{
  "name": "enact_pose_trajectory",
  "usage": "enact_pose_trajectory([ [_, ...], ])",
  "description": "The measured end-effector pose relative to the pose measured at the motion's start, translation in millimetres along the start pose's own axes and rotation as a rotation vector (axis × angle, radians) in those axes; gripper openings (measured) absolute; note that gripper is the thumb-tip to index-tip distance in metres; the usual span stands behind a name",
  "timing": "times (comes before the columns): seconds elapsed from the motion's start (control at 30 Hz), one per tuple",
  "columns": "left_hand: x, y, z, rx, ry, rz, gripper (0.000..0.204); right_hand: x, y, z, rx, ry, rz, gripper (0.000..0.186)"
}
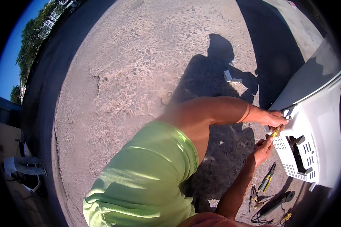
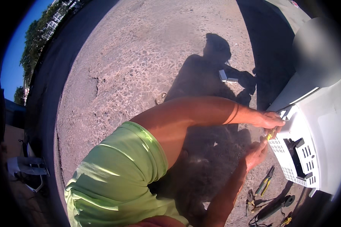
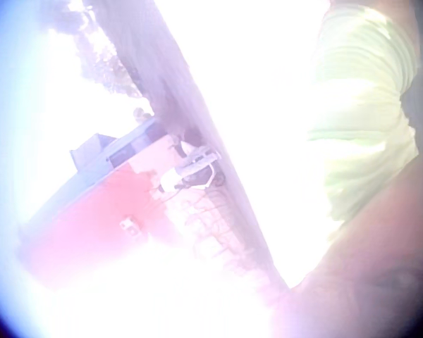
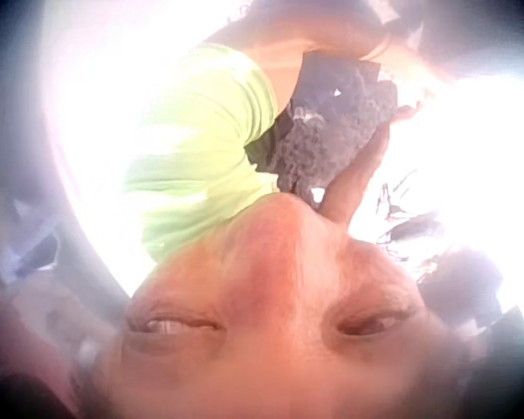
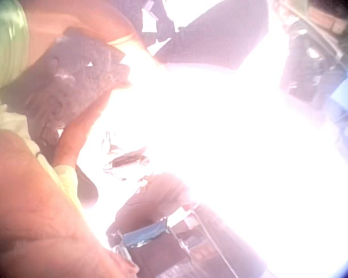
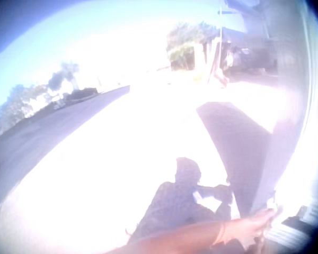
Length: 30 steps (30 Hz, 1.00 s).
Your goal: The person unscrews multiple screws from a plastic cover on a white machine using a screwdriver and then pulls the cover off.
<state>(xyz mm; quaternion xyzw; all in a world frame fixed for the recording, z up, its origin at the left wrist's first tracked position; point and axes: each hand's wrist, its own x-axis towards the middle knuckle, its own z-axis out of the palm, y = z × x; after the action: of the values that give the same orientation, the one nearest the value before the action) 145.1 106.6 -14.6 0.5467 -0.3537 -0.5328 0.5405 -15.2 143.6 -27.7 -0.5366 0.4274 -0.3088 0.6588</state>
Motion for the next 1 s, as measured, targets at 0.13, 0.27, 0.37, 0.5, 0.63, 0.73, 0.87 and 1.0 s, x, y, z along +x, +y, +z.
enact_pose_trajectory([
  [0.13,-4.5,-3.8,-1.7,-0.113,-0.023,0.023,0.045,-5.5,-7.3,4.0,0.724,-0.28,0.344,0.052],
  [0.27,-4.3,0.4,-1.6,-0.164,-0.035,0.05,0.046,5.9,-1.8,-12.8,1.475,-0.884,0.562,0.053],
  [0.37,-2.9,3.4,1.0,-0.153,-0.02,0.032,0.047,7.6,-7.4,-10.6,1.248,-0.904,0.357,0.043],
  [0.5,-4.9,4.3,-0.6,-0.108,0.01,-0.009,0.047,-10.9,-31.3,3.9,0.243,-0.219,0.131,0.038],
  [0.63,2.8,3.7,-1.8,-0.031,0.037,-0.031,0.047,-2.4,-20.0,4.4,-0.109,-0.12,0.084,0.043],
  [0.73,-0.7,-3.9,-4.8,-0.078,0.027,0.01,0.047,-13.0,-22.3,-0.5,0.719,-0.418,0.406,0.046],
  [0.87,2.9,-1.0,-2.2,-0.08,0.024,0.026,0.048,-3.7,6.2,-20.2,1.196,-0.754,0.606,0.041],
  [1.0,5.7,-0.9,-2.2,-0.075,0.031,0.024,0.048,2.7,8.2,-19.8,0.897,-0.544,0.342,0.036],
])
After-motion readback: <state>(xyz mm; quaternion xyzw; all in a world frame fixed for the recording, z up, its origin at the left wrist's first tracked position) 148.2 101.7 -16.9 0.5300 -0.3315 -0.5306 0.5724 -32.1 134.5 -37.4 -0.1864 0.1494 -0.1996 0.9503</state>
